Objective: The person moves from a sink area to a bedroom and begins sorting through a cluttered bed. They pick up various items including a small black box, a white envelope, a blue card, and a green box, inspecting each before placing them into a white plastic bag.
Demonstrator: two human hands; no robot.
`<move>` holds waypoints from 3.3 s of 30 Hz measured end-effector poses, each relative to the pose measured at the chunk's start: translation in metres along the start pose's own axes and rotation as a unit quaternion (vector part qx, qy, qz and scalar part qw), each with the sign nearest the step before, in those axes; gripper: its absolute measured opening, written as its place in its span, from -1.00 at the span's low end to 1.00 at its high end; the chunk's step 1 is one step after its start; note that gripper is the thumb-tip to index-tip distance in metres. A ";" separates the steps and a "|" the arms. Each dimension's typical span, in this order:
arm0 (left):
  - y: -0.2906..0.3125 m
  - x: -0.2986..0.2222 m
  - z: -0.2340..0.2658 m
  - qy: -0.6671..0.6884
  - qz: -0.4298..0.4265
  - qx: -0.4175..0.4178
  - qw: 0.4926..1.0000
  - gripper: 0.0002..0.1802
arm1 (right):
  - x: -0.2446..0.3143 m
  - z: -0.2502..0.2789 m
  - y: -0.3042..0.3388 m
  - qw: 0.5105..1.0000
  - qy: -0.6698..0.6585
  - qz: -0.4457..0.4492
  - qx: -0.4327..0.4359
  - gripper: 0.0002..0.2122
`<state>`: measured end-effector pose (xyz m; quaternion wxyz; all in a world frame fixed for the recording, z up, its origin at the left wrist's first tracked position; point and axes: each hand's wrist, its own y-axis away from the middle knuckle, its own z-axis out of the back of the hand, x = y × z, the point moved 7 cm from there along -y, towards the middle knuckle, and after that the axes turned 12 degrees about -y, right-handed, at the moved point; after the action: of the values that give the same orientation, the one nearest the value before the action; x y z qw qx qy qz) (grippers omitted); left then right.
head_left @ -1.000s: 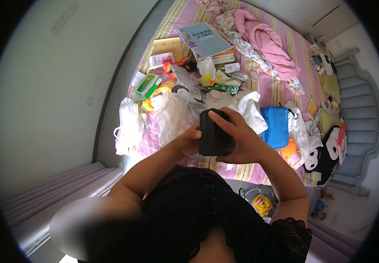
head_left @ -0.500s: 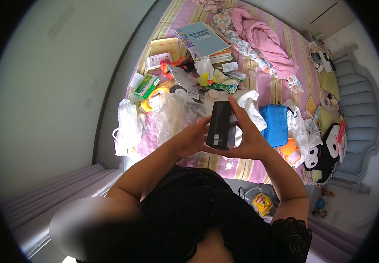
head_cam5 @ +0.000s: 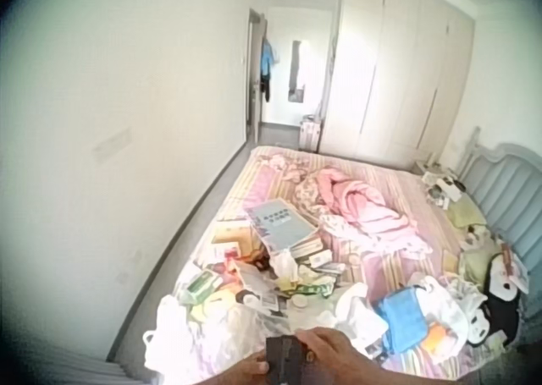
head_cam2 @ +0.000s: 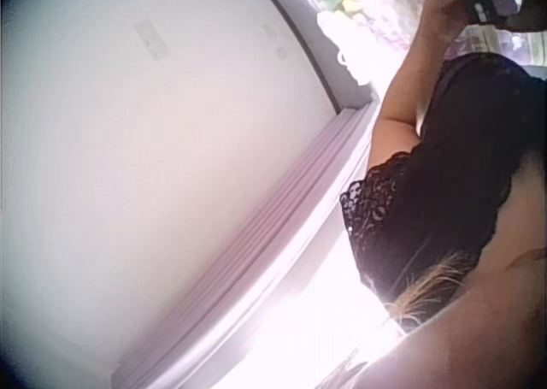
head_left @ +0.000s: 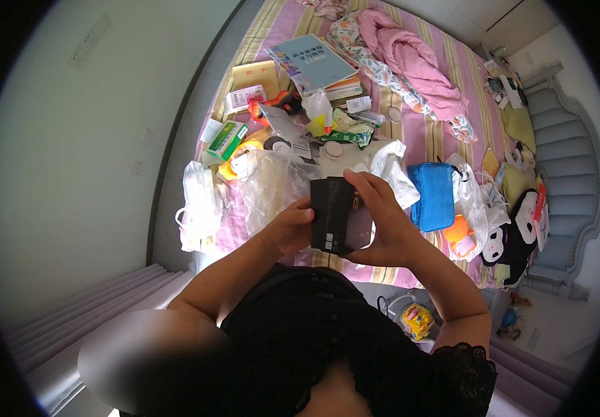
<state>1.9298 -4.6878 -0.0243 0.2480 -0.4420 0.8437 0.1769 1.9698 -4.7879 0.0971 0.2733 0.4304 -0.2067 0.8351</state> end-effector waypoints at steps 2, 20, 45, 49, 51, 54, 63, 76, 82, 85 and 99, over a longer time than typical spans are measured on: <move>0.000 -0.003 0.000 0.028 -0.019 0.004 0.999 -0.12 | 0.002 0.003 0.000 1.000 0.001 0.026 -0.005 -0.01; -0.001 -0.029 -0.001 0.173 -0.074 0.041 0.981 -0.05 | -0.064 0.010 0.030 0.765 -0.619 -0.058 -0.168 0.20; 0.062 -0.085 0.022 0.076 -0.192 -0.115 0.972 -0.08 | -0.103 -0.044 -0.138 0.815 -0.537 -0.184 -0.113 -0.70; 0.084 -0.095 0.024 0.065 -0.249 -0.155 0.954 -0.10 | 0.033 -0.006 -0.115 0.899 0.014 0.297 -0.322 -0.77; 0.093 -0.100 0.026 0.041 -0.280 -0.176 0.943 -0.11 | 0.055 -0.034 -0.110 0.935 0.005 0.259 -0.242 -0.79; 0.095 -0.107 0.019 0.018 -0.326 -0.181 0.928 -0.10 | 0.050 -0.063 -0.107 0.966 -0.002 0.191 -0.174 -0.82; 0.105 -0.115 0.021 0.018 -0.340 -0.160 0.926 -0.15 | 0.064 -0.058 -0.091 0.901 -0.034 0.391 -0.185 -0.73; 0.109 -0.109 0.021 0.034 -0.326 -0.161 0.931 -0.13 | -0.001 -0.088 -0.104 0.812 -0.569 -0.117 -0.059 -0.87; 0.115 -0.109 0.024 0.031 -0.327 -0.177 0.928 -0.14 | 0.002 -0.091 -0.105 0.784 -0.600 -0.150 -0.051 -0.85; 0.115 -0.109 0.021 0.033 -0.326 -0.179 0.928 -0.14 | 0.005 -0.094 -0.107 0.743 -0.647 -0.172 -0.009 -0.81; 0.107 -0.101 0.010 0.031 -0.299 -0.168 0.939 -0.10 | -0.005 -0.082 -0.106 0.808 -0.577 -0.058 -0.102 -0.87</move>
<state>1.8923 -4.5574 0.0342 0.1848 -0.7143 0.6381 0.2202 1.9902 -4.6605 0.0596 0.1939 0.8137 -0.3851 0.3899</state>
